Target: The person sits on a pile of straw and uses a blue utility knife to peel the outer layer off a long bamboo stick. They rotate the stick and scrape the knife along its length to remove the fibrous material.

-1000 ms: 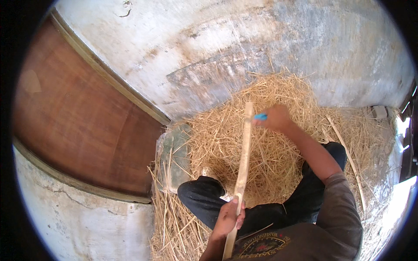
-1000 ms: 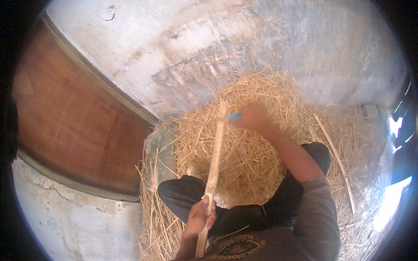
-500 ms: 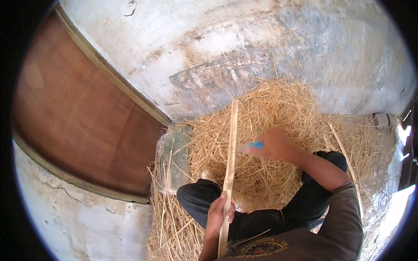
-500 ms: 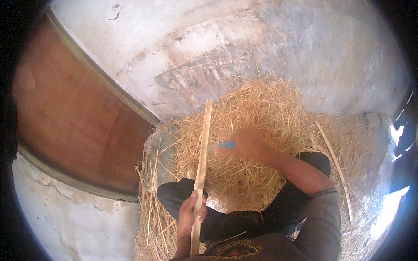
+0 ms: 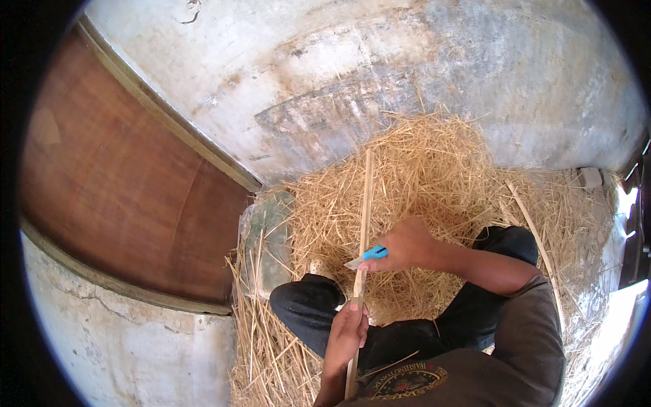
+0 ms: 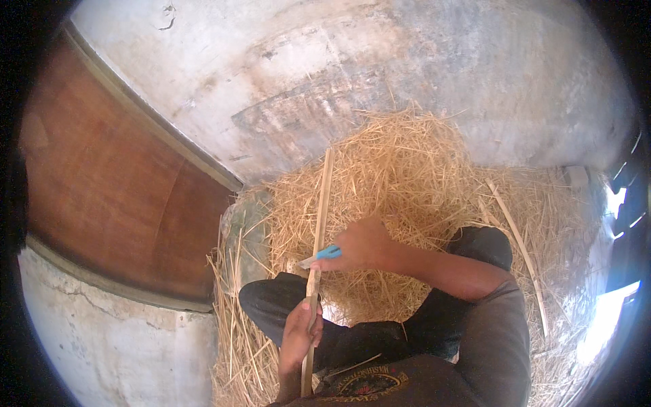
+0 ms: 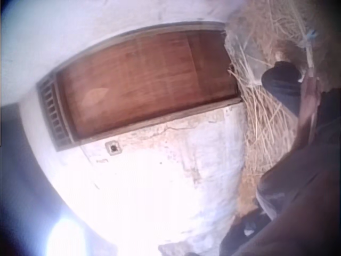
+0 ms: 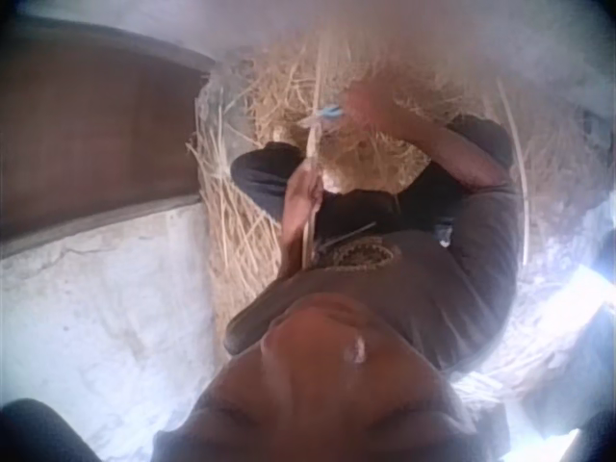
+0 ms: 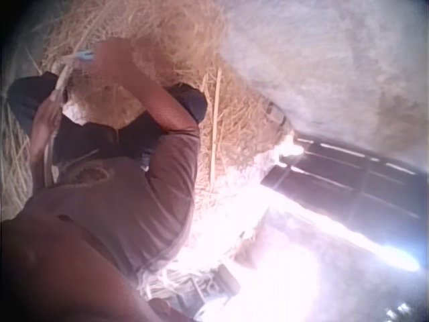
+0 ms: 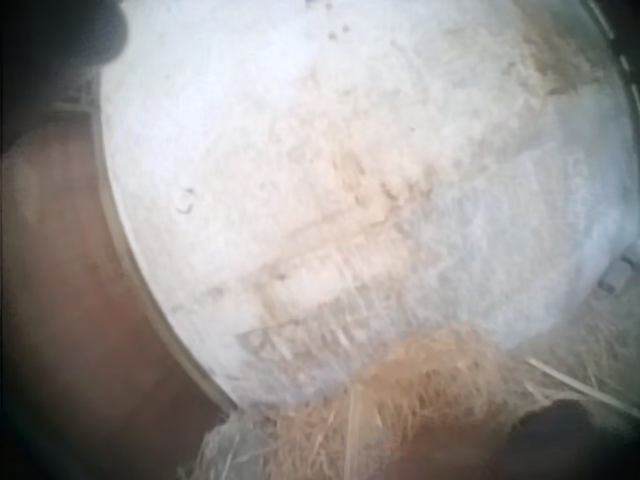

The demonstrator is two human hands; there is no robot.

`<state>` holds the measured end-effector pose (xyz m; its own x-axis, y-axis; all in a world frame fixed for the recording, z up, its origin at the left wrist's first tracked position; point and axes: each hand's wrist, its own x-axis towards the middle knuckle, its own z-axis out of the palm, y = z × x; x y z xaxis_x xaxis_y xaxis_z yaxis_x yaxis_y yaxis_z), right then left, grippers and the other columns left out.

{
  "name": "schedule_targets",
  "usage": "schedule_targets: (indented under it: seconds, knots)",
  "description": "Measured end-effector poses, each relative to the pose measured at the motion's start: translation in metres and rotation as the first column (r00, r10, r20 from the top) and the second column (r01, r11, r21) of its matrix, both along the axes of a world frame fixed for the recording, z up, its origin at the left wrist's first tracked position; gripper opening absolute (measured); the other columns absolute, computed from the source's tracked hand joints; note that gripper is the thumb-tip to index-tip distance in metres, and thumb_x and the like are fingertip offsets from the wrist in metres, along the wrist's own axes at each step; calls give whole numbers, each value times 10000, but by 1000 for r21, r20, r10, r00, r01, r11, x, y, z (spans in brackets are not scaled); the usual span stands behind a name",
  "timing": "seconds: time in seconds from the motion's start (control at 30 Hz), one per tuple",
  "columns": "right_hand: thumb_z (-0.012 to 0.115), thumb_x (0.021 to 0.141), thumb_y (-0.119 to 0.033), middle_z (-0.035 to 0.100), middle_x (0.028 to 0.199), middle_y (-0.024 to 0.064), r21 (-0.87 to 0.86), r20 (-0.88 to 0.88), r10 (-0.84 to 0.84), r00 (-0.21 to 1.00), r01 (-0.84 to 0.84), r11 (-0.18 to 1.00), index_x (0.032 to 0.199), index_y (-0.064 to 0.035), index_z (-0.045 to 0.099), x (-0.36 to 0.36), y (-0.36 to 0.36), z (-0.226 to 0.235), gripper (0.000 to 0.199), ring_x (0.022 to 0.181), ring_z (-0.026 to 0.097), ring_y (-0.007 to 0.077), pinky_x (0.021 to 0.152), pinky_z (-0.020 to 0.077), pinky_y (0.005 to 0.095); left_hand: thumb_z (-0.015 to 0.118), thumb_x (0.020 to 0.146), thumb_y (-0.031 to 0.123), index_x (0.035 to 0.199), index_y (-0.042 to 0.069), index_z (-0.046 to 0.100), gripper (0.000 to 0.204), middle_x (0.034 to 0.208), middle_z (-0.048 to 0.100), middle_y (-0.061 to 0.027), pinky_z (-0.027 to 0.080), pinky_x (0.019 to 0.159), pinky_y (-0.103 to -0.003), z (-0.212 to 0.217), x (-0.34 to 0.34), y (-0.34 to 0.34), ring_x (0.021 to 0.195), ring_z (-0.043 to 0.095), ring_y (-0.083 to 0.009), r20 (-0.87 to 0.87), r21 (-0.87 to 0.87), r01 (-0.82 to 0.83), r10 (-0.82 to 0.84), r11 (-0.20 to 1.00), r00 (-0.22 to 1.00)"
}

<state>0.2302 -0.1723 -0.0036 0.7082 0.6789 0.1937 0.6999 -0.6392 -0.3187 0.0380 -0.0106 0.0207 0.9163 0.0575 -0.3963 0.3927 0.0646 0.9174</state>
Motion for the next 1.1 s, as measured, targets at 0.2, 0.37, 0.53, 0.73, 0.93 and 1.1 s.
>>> schedule_targets:
  seconds: [0.2, 0.37, 0.53, 0.73, 0.93, 1.1]
  knots:
    - [368, 664, -910, 529, 479, 105, -16, -3, 32, 999, -32, 999, 599, -55, 643, 20, -2, -4, 900, 481, 578, 278, 447, 421, 415, 374, 1014, 335, 891, 33, 497, 349, 624, 423, 9, 334, 501, -268, -16, 1, 2, 547, 393, -101, 93, 310, 21, -53, 950, 994]
    - [356, 718, -872, 444, 442, 24, -97, -73, -335, 940, 327, 940, 553, -111, 602, 93, -25, -20, 816, 420, 489, 184, 405, 372, 358, 371, 1018, 312, 904, 47, 496, 314, 644, 416, 19, 332, 511, -246, -12, -11, -7, 565, 386, -77, -36, 139, 87, -83, 986, 996]
    - [345, 776, -831, 455, 476, 8, -104, 6, -380, 925, 379, 920, 576, -95, 592, 119, -34, -21, 801, 475, 512, 160, 420, 386, 340, 364, 1021, 319, 921, 55, 497, 312, 649, 404, 34, 324, 500, -230, -14, -22, -5, 561, 370, -61, -31, 192, 88, -84, 977, 996]
    - [308, 828, -792, 447, 533, 17, 101, -363, -667, 650, 739, 666, 560, -88, 520, 155, -94, -5, 782, 482, 455, 148, 442, 393, 325, 387, 1015, 306, 955, 66, 503, 273, 628, 413, 16, 324, 432, -219, -6, -51, 11, 492, 383, -66, -199, 12, 47, -44, 999, 979]
    - [464, 716, -824, 561, 519, 114, 13, -74, -13, 997, 14, 1000, 634, -82, 659, 12, -1, 6, 772, 468, 561, 260, 473, 432, 386, 373, 1014, 344, 954, 57, 485, 313, 601, 408, 9, 315, 393, -221, -19, -15, 21, 432, 366, -74, 29, 3, -15, 14, 1000, 999]
    - [380, 698, -875, 546, 491, 115, -20, -102, -18, 995, 16, 1000, 606, -46, 651, 14, 3, 1, 877, 464, 570, 270, 456, 432, 418, 408, 1008, 309, 869, 42, 485, 310, 623, 405, 15, 313, 501, -237, -17, -17, 8, 555, 357, -70, 62, 219, -21, 8, 975, 998]
